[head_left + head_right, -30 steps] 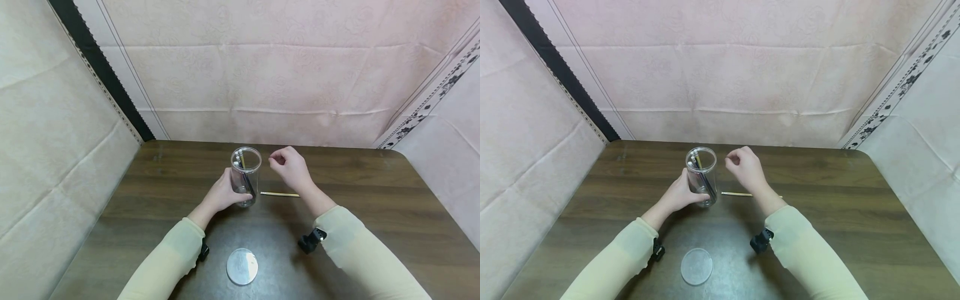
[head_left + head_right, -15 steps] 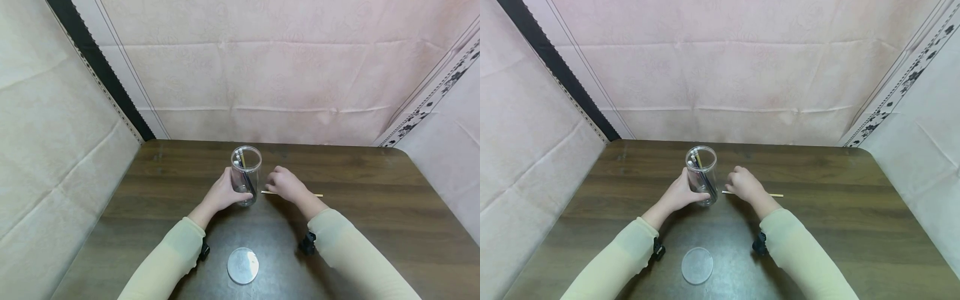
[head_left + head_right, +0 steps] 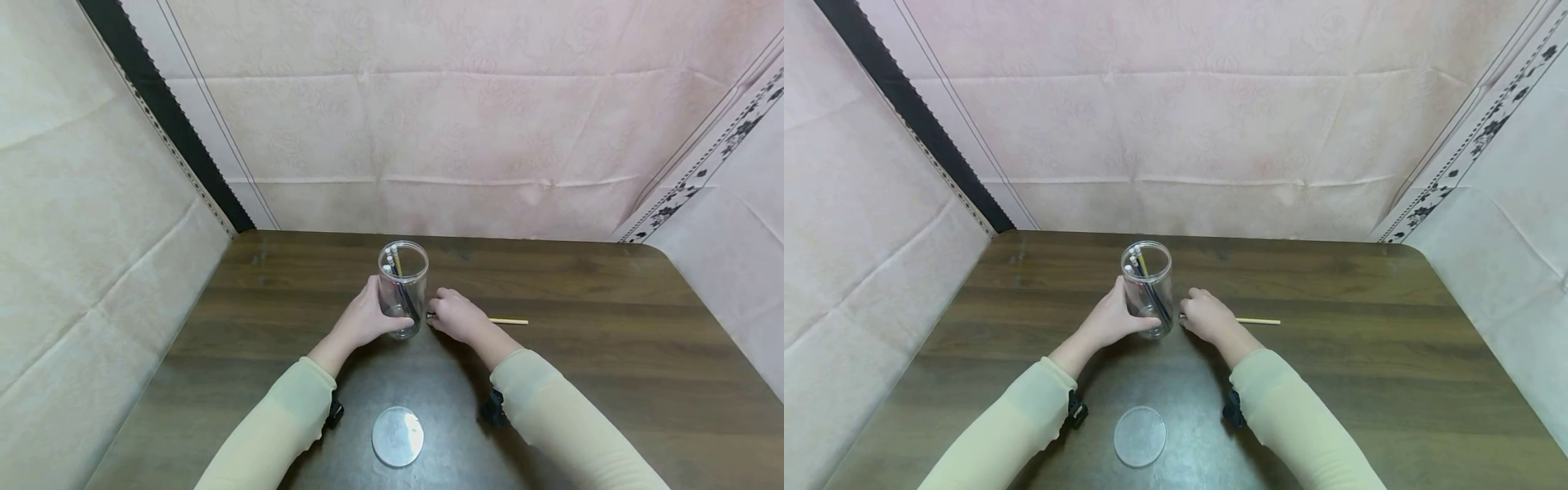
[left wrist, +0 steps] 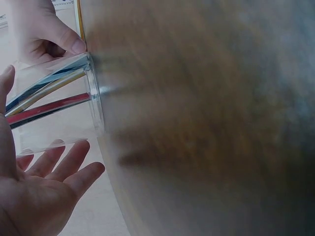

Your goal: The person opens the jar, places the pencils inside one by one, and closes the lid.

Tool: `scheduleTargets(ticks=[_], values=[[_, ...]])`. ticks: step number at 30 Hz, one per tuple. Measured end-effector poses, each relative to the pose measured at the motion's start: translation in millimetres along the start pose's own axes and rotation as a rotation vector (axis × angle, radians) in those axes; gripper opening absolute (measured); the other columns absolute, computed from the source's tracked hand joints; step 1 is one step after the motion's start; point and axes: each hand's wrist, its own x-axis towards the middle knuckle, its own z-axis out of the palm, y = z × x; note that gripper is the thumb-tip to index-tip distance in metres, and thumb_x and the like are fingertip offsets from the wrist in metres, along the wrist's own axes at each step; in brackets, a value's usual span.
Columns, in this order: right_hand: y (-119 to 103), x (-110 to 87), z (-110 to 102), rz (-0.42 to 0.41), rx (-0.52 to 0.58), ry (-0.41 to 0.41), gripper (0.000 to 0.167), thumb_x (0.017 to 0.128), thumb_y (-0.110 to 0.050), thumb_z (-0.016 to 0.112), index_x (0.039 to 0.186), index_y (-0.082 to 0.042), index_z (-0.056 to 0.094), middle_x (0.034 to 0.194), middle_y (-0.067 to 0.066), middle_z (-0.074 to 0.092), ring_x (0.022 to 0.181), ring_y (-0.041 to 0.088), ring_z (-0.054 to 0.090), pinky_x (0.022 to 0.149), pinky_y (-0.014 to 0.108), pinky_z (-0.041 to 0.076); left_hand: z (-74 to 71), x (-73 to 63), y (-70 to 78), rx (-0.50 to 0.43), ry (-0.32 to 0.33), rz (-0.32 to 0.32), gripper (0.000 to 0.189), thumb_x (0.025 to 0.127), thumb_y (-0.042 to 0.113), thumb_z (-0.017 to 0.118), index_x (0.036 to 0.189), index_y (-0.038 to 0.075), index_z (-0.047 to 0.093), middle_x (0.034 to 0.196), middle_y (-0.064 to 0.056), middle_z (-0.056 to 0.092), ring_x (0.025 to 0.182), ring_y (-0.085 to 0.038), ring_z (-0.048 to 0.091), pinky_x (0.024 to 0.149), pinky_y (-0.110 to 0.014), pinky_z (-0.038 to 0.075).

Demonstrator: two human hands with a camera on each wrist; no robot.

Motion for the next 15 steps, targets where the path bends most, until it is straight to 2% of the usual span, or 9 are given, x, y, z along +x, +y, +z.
scheduleTargets(ticks=[6,8,12,15], values=[[-2.1,-2.8,0.2,-0.047,-0.021,0.03,0.007,0.083,-0.011,0.07,0.081,-0.005,0.066,0.074,0.005,0.051,0.069,0.022,0.052,0.066,0.035,0.047,0.5,-0.5,-0.6,0.0,0.001,0.004,0.088,0.066,0.05,0.081,0.129,0.01,0.035,0.119,-0.008,0.05,0.109,-0.022,0.052,0.091,-0.042,0.043],[-2.0,-4.0,-4.7,-0.071,-0.023,0.066,0.007,0.082,-0.01,0.07,0.079,-0.005,0.066,0.073,0.004,0.05,0.068,0.021,0.052,0.064,0.034,0.047,1.0,-0.6,-1.1,-0.002,0.001,0.008,0.088,0.066,0.048,0.081,0.13,0.01,0.034,0.12,-0.008,0.049,0.11,-0.023,0.052,0.091,-0.042,0.043],[-0.2,-5.9,-27.6,-0.094,0.032,0.188,0.008,0.079,-0.009,0.071,0.076,-0.005,0.064,0.073,0.003,0.051,0.069,0.02,0.051,0.065,0.033,0.047,1.1,-0.4,-1.1,-0.005,0.007,0.018,0.088,0.066,0.047,0.081,0.131,0.01,0.034,0.12,-0.009,0.05,0.111,-0.024,0.052,0.091,-0.043,0.042],[0.4,-6.5,-53.3,-0.062,0.097,0.269,0.008,0.081,-0.009,0.07,0.079,-0.003,0.065,0.077,0.004,0.054,0.073,0.02,0.053,0.069,0.033,0.048,0.6,-0.1,-0.9,-0.001,0.013,0.018,0.088,0.066,0.048,0.081,0.13,0.01,0.035,0.119,-0.009,0.05,0.109,-0.024,0.053,0.091,-0.043,0.043]])
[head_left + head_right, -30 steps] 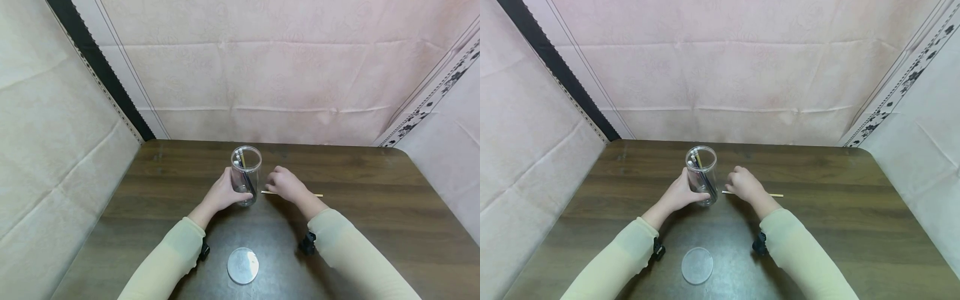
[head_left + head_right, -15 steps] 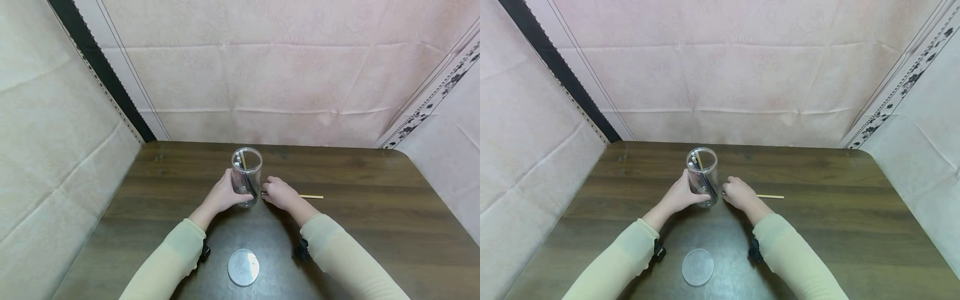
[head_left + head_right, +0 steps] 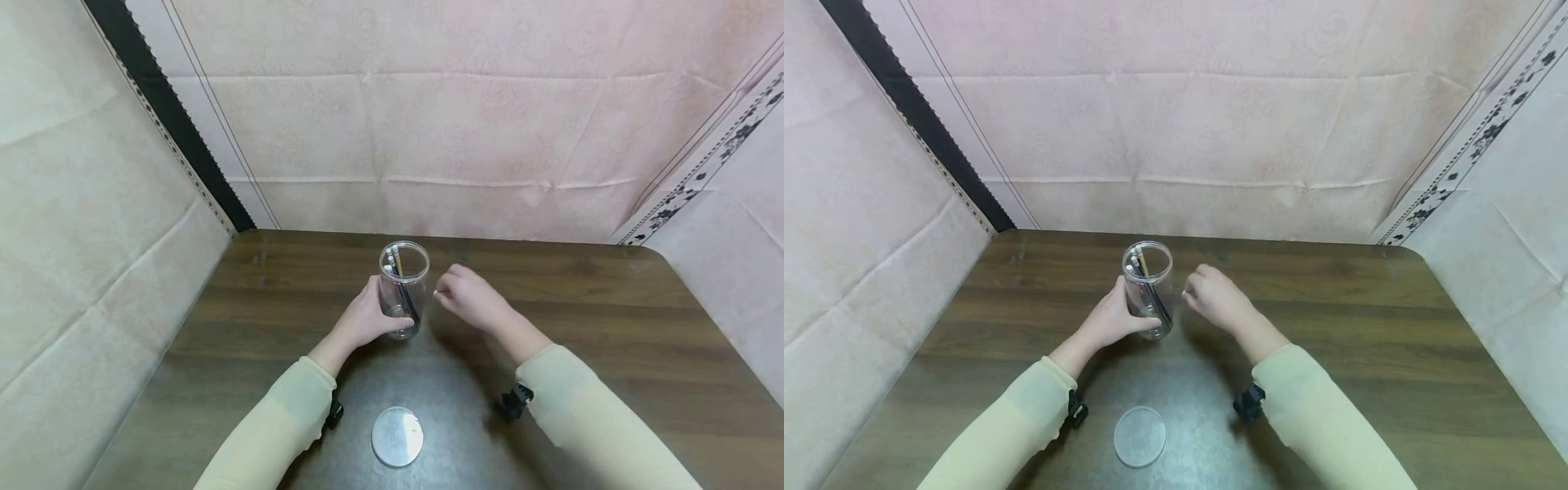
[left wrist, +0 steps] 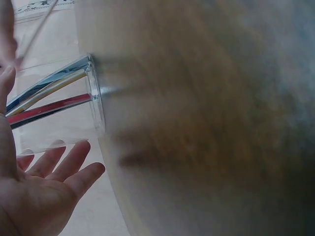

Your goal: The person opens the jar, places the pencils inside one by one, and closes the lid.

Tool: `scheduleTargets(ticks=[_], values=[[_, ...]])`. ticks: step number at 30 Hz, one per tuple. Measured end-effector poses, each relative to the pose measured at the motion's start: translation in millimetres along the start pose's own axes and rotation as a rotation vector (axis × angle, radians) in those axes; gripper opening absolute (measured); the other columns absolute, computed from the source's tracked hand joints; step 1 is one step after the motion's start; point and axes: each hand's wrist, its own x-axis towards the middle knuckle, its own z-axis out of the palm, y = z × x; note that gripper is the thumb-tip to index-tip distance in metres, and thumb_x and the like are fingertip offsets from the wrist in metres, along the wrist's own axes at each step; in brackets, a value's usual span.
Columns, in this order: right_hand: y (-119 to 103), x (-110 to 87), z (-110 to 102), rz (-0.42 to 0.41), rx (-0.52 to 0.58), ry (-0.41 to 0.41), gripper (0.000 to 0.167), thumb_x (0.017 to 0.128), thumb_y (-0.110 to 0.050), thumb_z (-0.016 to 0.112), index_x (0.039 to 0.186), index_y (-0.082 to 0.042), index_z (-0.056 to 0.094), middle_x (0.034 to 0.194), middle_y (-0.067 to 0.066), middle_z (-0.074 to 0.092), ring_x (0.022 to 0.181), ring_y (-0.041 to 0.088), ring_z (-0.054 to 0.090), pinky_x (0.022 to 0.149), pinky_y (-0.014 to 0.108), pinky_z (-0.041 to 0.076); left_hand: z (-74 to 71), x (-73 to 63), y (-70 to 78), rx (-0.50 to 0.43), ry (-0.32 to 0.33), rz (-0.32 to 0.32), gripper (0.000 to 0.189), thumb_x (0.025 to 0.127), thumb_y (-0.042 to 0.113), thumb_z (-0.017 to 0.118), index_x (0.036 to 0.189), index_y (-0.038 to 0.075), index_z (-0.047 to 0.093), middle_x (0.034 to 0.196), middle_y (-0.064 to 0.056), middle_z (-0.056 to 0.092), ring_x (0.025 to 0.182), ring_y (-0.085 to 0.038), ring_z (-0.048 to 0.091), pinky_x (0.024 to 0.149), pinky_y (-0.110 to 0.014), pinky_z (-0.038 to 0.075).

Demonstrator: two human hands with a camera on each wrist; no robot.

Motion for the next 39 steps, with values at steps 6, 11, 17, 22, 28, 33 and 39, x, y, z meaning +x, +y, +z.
scheduleTargets(ticks=[6,11,17,22,28,33,39], values=[[-10.2,14.4,-55.8,0.178,0.143,0.138,0.01,0.086,-0.012,0.066,0.086,-0.002,0.066,0.084,0.007,0.056,0.077,0.02,0.053,0.07,0.034,0.046,0.2,-0.4,0.1,0.003,-0.009,-0.014,0.086,0.066,0.048,0.081,0.129,0.011,0.035,0.117,-0.007,0.05,0.108,-0.023,0.053,0.091,-0.043,0.043],[-16.7,19.7,-101.6,0.26,0.236,0.373,0.008,0.087,-0.009,0.064,0.087,-0.001,0.065,0.08,0.005,0.054,0.072,0.015,0.048,0.064,0.027,0.04,2.1,0.1,-1.0,0.013,-0.017,-0.019,0.086,0.066,0.05,0.081,0.129,0.012,0.035,0.116,-0.006,0.05,0.107,-0.022,0.053,0.09,-0.042,0.043],[-33.1,27.8,-142.4,0.251,0.45,0.737,0.007,0.086,-0.003,0.063,0.086,0.004,0.063,0.073,-0.008,0.051,0.064,0.008,0.045,0.057,0.018,0.036,2.9,0.5,-1.6,0.017,-0.01,-0.008,0.085,0.066,0.05,0.08,0.127,0.012,0.036,0.115,-0.006,0.05,0.106,-0.022,0.054,0.089,-0.042,0.044],[-46.6,39.0,-152.4,0.172,0.779,1.003,0.001,0.082,0.001,0.064,0.082,0.001,0.065,0.069,-0.002,0.057,0.06,0.01,0.046,0.057,0.02,0.035,2.7,0.1,-0.8,0.016,-0.003,-0.005,0.084,0.066,0.048,0.081,0.127,0.011,0.036,0.116,-0.006,0.05,0.107,-0.022,0.053,0.09,-0.042,0.043],[-49.8,52.2,-140.8,0.197,0.872,1.08,0.006,0.082,-0.001,0.065,0.08,-0.006,0.066,0.07,0.0,0.056,0.06,0.01,0.046,0.056,0.02,0.035,1.3,-0.6,-0.3,0.003,-0.006,-0.018,0.085,0.066,0.047,0.081,0.129,0.012,0.036,0.117,-0.006,0.05,0.109,-0.022,0.052,0.091,-0.042,0.043],[-48.1,54.7,-117.8,0.248,0.693,0.922,0.006,0.087,-0.006,0.063,0.084,0.0,0.064,0.073,-0.011,0.053,0.062,0.008,0.045,0.055,0.019,0.036,1.3,-0.4,-0.6,0.009,-0.016,-0.023,0.086,0.066,0.05,0.081,0.128,0.012,0.036,0.117,-0.006,0.05,0.108,-0.021,0.053,0.09,-0.042,0.043],[-50.1,54.4,-86.0,0.211,0.558,0.769,0.011,0.087,-0.005,0.062,0.089,0.006,0.062,0.081,-0.004,0.053,0.067,0.009,0.047,0.059,0.019,0.038,2.1,-0.4,-1.6,0.012,-0.016,-0.023,0.087,0.066,0.05,0.081,0.129,0.011,0.035,0.117,-0.007,0.05,0.108,-0.022,0.053,0.09,-0.042,0.043]])
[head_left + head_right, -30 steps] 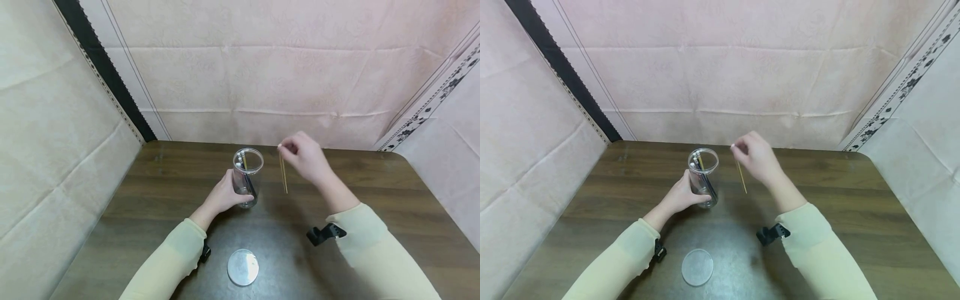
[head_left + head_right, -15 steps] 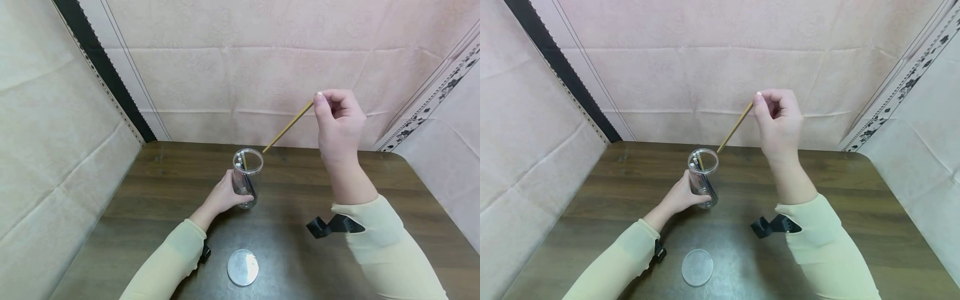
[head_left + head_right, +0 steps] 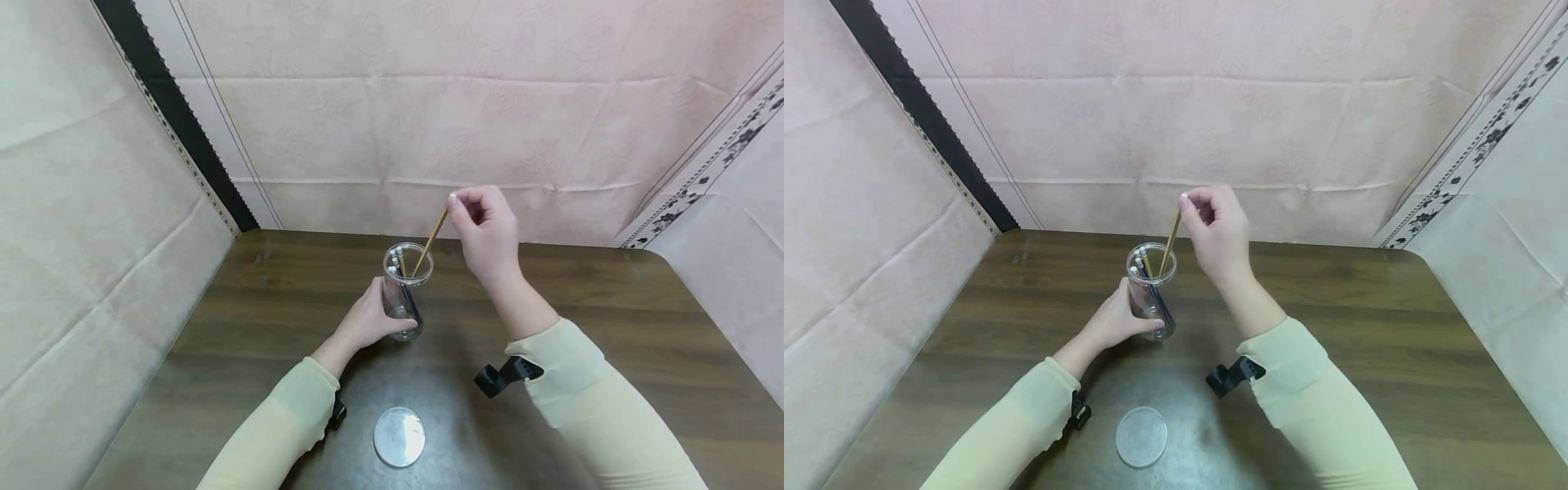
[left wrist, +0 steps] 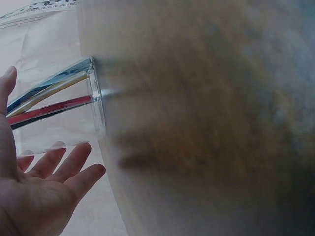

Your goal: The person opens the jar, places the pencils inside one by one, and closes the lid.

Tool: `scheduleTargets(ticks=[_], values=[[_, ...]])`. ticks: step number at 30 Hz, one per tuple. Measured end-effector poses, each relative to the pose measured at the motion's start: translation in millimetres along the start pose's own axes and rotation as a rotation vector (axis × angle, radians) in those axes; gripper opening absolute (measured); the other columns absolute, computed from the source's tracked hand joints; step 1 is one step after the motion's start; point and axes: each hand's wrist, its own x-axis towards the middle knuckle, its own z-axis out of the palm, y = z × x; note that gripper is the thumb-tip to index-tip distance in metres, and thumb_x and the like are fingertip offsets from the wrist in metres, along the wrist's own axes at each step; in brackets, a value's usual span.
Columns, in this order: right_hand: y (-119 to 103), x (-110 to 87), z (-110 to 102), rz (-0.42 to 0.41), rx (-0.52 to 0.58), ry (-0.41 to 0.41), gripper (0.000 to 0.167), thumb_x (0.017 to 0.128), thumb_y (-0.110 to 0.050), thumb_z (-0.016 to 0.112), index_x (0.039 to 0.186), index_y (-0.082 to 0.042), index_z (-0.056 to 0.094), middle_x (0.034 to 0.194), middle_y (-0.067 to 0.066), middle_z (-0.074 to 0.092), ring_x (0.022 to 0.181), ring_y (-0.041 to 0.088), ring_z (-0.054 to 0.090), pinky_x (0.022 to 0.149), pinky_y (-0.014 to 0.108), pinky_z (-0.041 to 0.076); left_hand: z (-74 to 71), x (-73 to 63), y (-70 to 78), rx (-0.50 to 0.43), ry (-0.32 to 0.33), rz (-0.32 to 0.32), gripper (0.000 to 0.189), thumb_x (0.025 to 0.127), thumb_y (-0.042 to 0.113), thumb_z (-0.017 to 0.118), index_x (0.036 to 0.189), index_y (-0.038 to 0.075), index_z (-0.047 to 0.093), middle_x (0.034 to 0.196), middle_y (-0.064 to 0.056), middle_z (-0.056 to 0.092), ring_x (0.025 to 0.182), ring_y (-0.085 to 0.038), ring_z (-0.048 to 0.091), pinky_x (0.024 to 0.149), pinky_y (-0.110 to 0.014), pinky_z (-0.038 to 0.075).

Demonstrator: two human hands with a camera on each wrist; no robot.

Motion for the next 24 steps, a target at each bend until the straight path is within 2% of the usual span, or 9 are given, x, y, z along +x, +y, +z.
scheduleTargets(ticks=[4,12,20,24], values=[[10.1,-10.0,8.2,0.005,-0.072,-0.084,0.009,0.087,-0.007,0.064,0.089,0.002,0.064,0.084,0.007,0.055,0.071,0.012,0.049,0.063,0.02,0.04,-0.3,0.2,0.3,0.003,-0.001,0.007,0.089,0.066,0.051,0.08,0.131,0.011,0.034,0.118,-0.007,0.05,0.109,-0.021,0.053,0.091,-0.042,0.043],[21.8,-22.6,16.2,0.017,-0.197,-0.223,0.007,0.086,-0.008,0.066,0.09,-0.003,0.068,0.084,0.006,0.056,0.072,0.015,0.049,0.063,0.024,0.04,-0.6,1.1,-0.1,-0.008,-0.007,0.003,0.086,0.066,0.048,0.081,0.129,0.011,0.035,0.117,-0.006,0.049,0.108,-0.021,0.052,0.092,-0.041,0.043],[27.3,-29.8,18.4,0.015,-0.215,-0.267,0.008,0.085,-0.008,0.066,0.091,-0.004,0.069,0.085,0.006,0.056,0.072,0.016,0.051,0.063,0.027,0.042,-0.8,0.8,0.5,-0.022,0.001,0.007,0.086,0.066,0.046,0.082,0.129,0.011,0.035,0.117,-0.006,0.049,0.107,-0.021,0.053,0.091,-0.042,0.043],[27.7,-31.8,17.7,0.015,-0.215,-0.272,0.009,0.085,-0.008,0.067,0.092,-0.004,0.069,0.085,0.006,0.056,0.072,0.014,0.051,0.063,0.026,0.042,-0.4,1.2,0.3,-0.019,0.019,0.034,0.086,0.066,0.043,0.083,0.129,0.01,0.035,0.114,-0.006,0.051,0.105,-0.021,0.054,0.09,-0.041,0.043]])
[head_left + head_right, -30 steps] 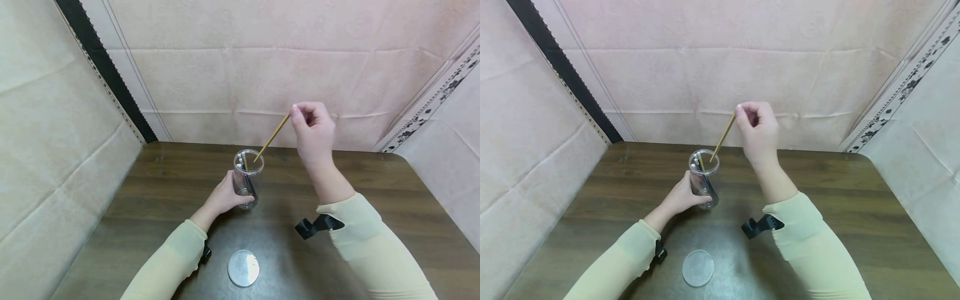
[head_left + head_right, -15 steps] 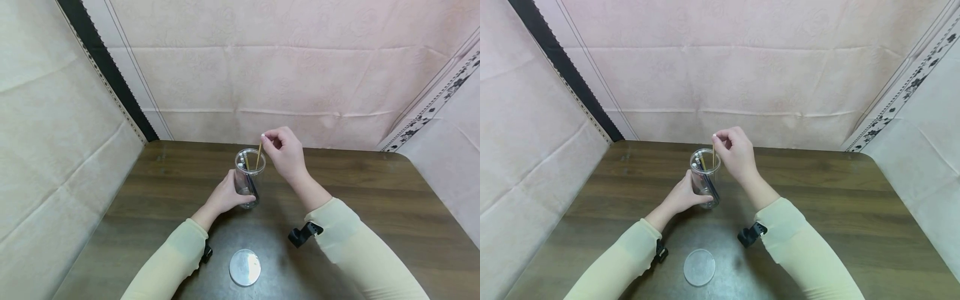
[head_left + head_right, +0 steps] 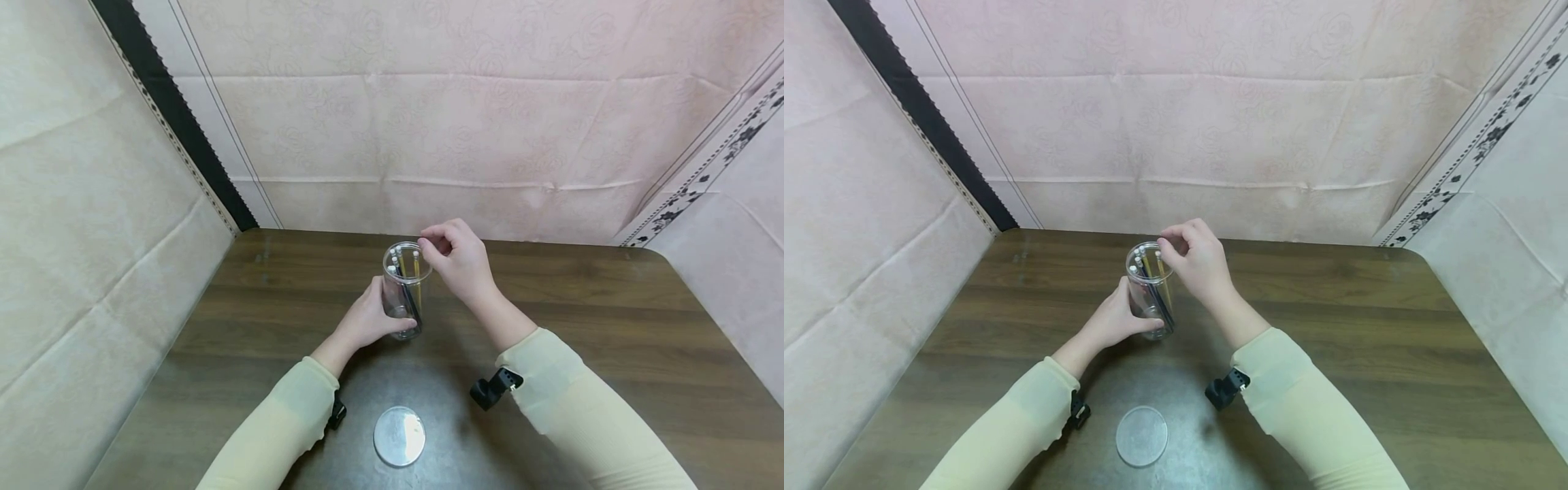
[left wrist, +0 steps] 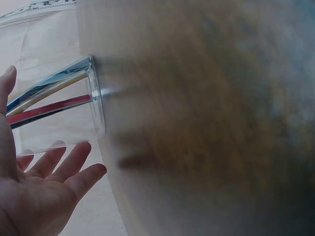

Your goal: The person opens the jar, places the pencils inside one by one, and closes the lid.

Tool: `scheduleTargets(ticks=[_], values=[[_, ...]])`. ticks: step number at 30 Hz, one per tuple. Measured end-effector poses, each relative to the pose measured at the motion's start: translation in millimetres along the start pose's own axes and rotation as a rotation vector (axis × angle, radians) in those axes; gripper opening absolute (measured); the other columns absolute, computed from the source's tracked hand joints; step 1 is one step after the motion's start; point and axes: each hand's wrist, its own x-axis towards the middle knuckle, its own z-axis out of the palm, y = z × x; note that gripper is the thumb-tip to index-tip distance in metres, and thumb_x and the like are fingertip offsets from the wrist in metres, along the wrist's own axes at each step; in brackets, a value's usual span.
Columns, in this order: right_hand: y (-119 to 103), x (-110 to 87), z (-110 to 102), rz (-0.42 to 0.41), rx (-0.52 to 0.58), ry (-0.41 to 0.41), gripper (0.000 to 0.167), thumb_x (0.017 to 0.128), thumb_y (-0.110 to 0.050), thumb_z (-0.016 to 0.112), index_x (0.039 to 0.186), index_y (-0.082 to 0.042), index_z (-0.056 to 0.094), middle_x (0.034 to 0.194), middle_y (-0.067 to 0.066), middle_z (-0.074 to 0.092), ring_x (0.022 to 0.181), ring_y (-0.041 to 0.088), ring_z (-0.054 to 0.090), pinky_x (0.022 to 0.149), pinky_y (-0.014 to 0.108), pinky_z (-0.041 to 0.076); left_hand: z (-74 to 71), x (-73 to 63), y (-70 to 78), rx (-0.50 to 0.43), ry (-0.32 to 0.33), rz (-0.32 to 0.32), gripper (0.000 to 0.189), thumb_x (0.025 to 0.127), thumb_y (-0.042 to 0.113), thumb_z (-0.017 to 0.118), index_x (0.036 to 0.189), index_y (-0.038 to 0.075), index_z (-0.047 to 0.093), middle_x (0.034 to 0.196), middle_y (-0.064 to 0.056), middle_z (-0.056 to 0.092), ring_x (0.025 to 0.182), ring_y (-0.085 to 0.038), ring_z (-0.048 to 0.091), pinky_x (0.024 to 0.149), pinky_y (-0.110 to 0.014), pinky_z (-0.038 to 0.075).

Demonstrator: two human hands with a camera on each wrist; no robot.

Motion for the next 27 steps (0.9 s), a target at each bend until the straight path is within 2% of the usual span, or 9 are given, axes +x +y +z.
scheduleTargets(ticks=[3,11,17,27], values=[[-0.2,-0.5,-1.5,-0.004,0.002,0.016,0.01,0.085,-0.008,0.067,0.093,-0.003,0.069,0.085,0.006,0.057,0.071,0.014,0.051,0.062,0.026,0.042,0.3,0.5,-0.2,0.008,0.01,0.02,0.085,0.065,0.044,0.083,0.127,0.01,0.036,0.11,-0.005,0.052,0.102,-0.021,0.055,0.089,-0.04,0.044],[1.4,-8.4,-9.7,-0.007,0.002,0.055,0.009,0.083,-0.007,0.068,0.092,-0.003,0.069,0.085,0.006,0.057,0.071,0.014,0.05,0.063,0.022,0.041,-0.3,0.7,-0.1,0.016,-0.001,0.008,0.087,0.064,0.05,0.082,0.127,0.012,0.036,0.111,-0.003,0.051,0.103,-0.019,0.054,0.089,-0.039,0.044],[3.5,-24.2,-16.3,0.019,0.001,0.01,0.01,0.082,-0.006,0.069,0.092,-0.005,0.069,0.087,0.003,0.057,0.071,0.012,0.051,0.063,0.022,0.043,-0.4,0.8,0.7,0.01,-0.002,0.011,0.087,0.064,0.048,0.082,0.128,0.011,0.036,0.112,-0.004,0.051,0.104,-0.02,0.054,0.089,-0.04,0.044],[1.6,-43.9,-20.4,-0.008,0.052,-0.038,0.014,0.078,-0.004,0.073,0.092,-0.004,0.069,0.086,0.002,0.057,0.073,0.014,0.053,0.065,0.02,0.044,-0.4,-0.5,0.3,-0.002,-0.009,0.002,0.088,0.065,0.048,0.082,0.129,0.01,0.035,0.114,-0.006,0.051,0.105,-0.021,0.054,0.09,-0.04,0.043]])
